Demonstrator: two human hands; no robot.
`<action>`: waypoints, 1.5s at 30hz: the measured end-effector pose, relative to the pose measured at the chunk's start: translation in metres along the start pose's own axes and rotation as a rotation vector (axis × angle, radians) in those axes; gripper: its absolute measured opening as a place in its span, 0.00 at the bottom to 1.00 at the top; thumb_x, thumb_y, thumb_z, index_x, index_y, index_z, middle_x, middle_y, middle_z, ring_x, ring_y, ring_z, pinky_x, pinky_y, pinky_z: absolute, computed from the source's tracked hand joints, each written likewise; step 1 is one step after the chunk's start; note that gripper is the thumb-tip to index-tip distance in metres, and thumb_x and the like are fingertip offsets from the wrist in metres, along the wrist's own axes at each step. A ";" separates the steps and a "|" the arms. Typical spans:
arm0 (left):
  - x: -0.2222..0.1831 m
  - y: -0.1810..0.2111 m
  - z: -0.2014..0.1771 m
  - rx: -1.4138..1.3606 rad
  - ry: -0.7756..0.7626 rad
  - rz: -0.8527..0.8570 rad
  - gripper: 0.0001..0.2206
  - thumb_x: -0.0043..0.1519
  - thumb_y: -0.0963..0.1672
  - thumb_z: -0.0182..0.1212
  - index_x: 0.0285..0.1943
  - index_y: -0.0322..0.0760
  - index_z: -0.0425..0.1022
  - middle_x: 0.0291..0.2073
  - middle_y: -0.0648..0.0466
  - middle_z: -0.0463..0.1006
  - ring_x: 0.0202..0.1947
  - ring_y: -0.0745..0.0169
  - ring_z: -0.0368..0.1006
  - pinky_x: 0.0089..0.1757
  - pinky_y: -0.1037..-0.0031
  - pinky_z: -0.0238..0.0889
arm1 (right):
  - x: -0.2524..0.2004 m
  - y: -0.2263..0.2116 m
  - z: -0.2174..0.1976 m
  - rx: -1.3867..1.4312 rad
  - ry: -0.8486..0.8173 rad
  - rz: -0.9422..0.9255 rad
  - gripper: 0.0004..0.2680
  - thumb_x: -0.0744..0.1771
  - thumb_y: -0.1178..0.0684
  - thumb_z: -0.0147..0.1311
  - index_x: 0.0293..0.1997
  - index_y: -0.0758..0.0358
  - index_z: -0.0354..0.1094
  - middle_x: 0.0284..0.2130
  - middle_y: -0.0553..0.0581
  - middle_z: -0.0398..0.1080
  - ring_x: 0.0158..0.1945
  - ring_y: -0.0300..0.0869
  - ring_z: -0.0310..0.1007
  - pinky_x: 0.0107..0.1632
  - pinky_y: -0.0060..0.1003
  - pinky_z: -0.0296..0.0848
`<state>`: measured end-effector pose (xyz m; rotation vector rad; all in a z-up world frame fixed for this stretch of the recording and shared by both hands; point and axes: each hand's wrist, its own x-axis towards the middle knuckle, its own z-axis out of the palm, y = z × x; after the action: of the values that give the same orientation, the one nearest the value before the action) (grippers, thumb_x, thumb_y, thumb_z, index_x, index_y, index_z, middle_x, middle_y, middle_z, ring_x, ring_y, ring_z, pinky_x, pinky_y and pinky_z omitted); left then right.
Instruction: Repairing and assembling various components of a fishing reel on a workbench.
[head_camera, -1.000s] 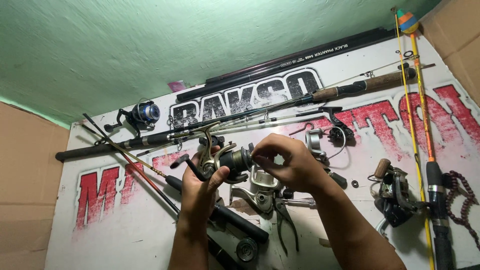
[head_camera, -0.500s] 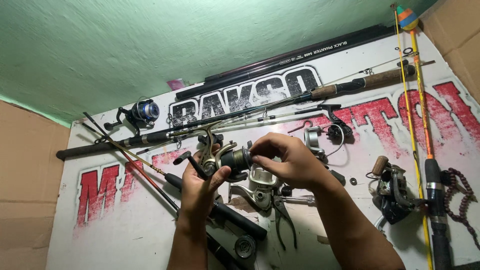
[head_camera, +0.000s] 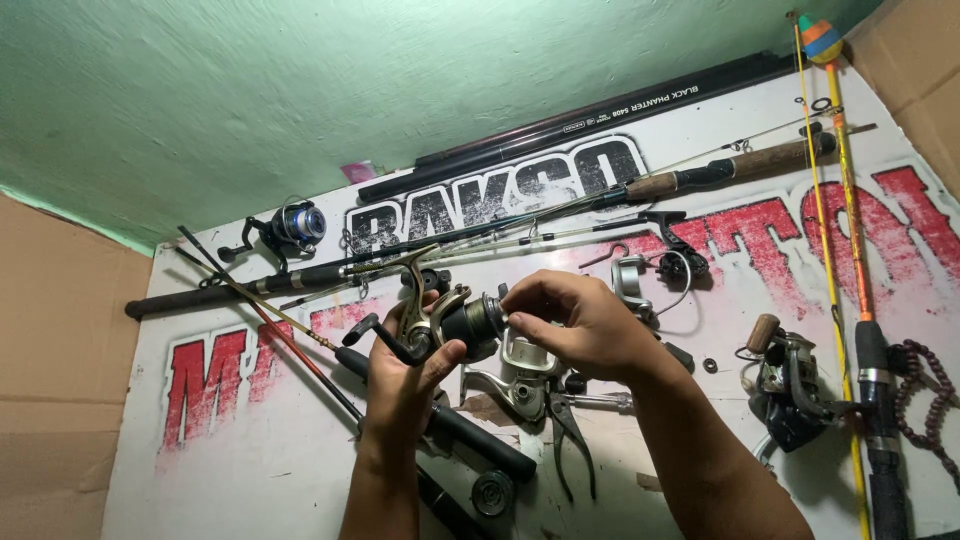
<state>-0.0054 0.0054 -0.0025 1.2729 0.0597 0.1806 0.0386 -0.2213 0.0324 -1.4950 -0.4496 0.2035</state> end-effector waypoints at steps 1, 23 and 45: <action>0.000 0.002 0.002 0.001 -0.001 0.002 0.32 0.47 0.38 0.76 0.63 0.23 0.68 0.49 0.35 0.78 0.50 0.47 0.77 0.51 0.57 0.74 | 0.002 0.000 0.001 0.001 0.001 -0.002 0.06 0.64 0.64 0.58 0.43 0.68 0.77 0.28 0.58 0.78 0.32 0.39 0.71 0.38 0.38 0.77; 0.005 0.011 -0.006 0.123 -0.006 -0.087 0.31 0.48 0.40 0.76 0.63 0.26 0.70 0.46 0.36 0.80 0.46 0.50 0.79 0.48 0.57 0.76 | 0.007 0.012 0.003 0.183 0.004 0.158 0.07 0.66 0.62 0.56 0.47 0.70 0.75 0.31 0.60 0.77 0.33 0.40 0.72 0.38 0.35 0.78; -0.009 0.011 -0.003 -0.061 -0.019 -0.240 0.28 0.52 0.39 0.71 0.64 0.24 0.69 0.49 0.38 0.80 0.49 0.50 0.78 0.49 0.58 0.74 | 0.002 -0.003 0.006 -0.373 -0.069 -0.238 0.04 0.65 0.60 0.59 0.39 0.57 0.76 0.38 0.54 0.77 0.35 0.47 0.79 0.41 0.42 0.79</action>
<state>-0.0157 0.0099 0.0068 1.1957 0.1884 -0.0362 0.0379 -0.2156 0.0360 -1.7841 -0.7461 -0.0194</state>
